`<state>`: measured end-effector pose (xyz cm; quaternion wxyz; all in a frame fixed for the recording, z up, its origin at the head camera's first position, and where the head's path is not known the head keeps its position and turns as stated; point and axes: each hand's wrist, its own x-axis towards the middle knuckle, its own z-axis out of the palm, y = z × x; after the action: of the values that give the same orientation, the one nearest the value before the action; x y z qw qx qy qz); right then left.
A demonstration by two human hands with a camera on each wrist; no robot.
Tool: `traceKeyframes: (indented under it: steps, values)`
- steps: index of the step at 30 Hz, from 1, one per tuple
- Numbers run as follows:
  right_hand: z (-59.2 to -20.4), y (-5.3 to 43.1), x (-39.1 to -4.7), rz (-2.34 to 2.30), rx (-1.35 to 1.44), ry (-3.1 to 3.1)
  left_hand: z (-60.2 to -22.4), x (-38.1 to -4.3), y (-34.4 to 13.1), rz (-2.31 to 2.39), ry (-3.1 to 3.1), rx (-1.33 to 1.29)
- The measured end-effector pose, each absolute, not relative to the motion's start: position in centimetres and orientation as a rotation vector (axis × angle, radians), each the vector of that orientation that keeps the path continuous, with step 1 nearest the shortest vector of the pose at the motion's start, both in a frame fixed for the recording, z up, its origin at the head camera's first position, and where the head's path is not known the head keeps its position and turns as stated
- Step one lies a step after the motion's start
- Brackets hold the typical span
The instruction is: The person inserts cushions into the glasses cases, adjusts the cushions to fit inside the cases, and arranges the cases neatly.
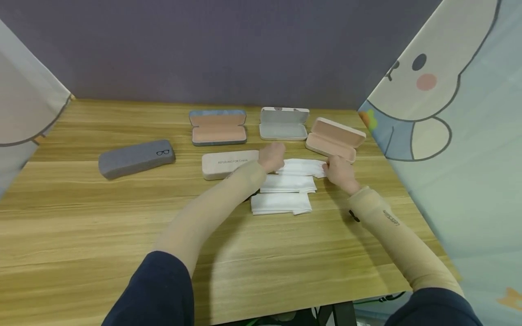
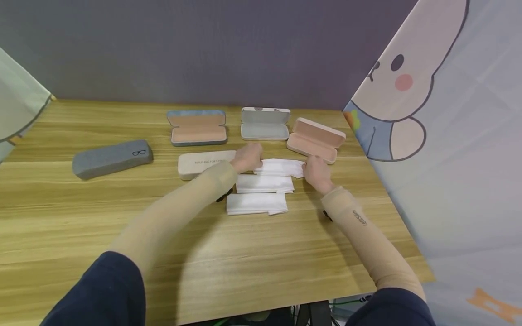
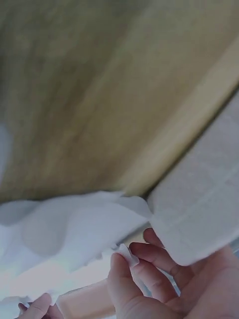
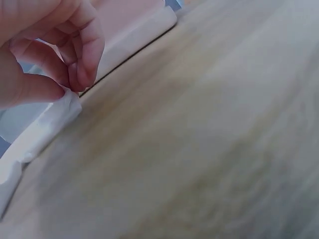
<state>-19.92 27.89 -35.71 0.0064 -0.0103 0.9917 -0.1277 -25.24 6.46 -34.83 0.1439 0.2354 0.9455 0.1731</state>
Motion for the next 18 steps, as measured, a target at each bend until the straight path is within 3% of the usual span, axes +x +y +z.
traceKeyframes:
  steps: [10, 18]
  values:
    - [-33.3, 27.2, -19.8, -0.39, -0.285, 3.373, -32.0, -25.5, 4.3, 0.655, 2.656, 0.749]
    - [-30.5, 25.3, -20.8, -0.646, -0.424, 3.36, -29.9, -25.7, 0.3, 0.906, 2.739, 0.755]
